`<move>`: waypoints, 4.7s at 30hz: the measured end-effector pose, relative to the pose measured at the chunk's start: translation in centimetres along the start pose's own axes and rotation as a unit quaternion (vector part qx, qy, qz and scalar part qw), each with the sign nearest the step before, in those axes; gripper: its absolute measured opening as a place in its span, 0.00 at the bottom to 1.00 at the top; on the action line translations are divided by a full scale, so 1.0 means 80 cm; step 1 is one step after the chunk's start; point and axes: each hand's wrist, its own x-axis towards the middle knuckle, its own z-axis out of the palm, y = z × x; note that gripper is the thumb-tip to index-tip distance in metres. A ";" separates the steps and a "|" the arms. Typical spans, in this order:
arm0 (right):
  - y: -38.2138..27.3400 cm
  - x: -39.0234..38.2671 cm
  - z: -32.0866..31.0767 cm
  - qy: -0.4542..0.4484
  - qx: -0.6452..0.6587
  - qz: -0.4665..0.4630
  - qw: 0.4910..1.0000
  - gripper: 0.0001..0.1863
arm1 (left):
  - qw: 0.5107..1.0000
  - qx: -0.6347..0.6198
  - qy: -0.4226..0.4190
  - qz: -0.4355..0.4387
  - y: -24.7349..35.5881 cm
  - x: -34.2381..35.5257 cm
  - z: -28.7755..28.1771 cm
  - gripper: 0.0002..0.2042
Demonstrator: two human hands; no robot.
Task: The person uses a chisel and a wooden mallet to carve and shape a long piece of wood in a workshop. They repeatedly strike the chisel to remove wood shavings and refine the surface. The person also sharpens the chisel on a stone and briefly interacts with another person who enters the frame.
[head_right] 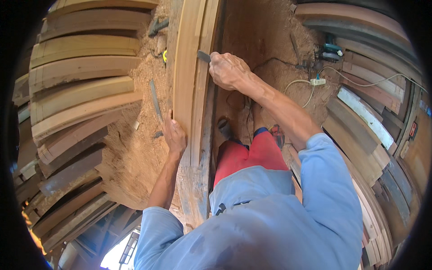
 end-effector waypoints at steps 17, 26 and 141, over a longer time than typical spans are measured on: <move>-0.072 -0.075 0.050 0.001 -0.045 0.078 0.996 0.13 | 0.997 -0.059 -0.009 0.055 -0.027 0.010 0.012 0.25; -0.106 -0.157 0.103 -0.049 0.034 0.087 0.994 0.11 | 0.995 -0.065 -0.009 0.069 -0.038 0.007 0.009 0.23; -0.182 -0.281 0.214 -0.045 0.050 0.118 0.991 0.14 | 0.991 -0.080 0.062 0.083 -0.090 -0.095 0.006 0.14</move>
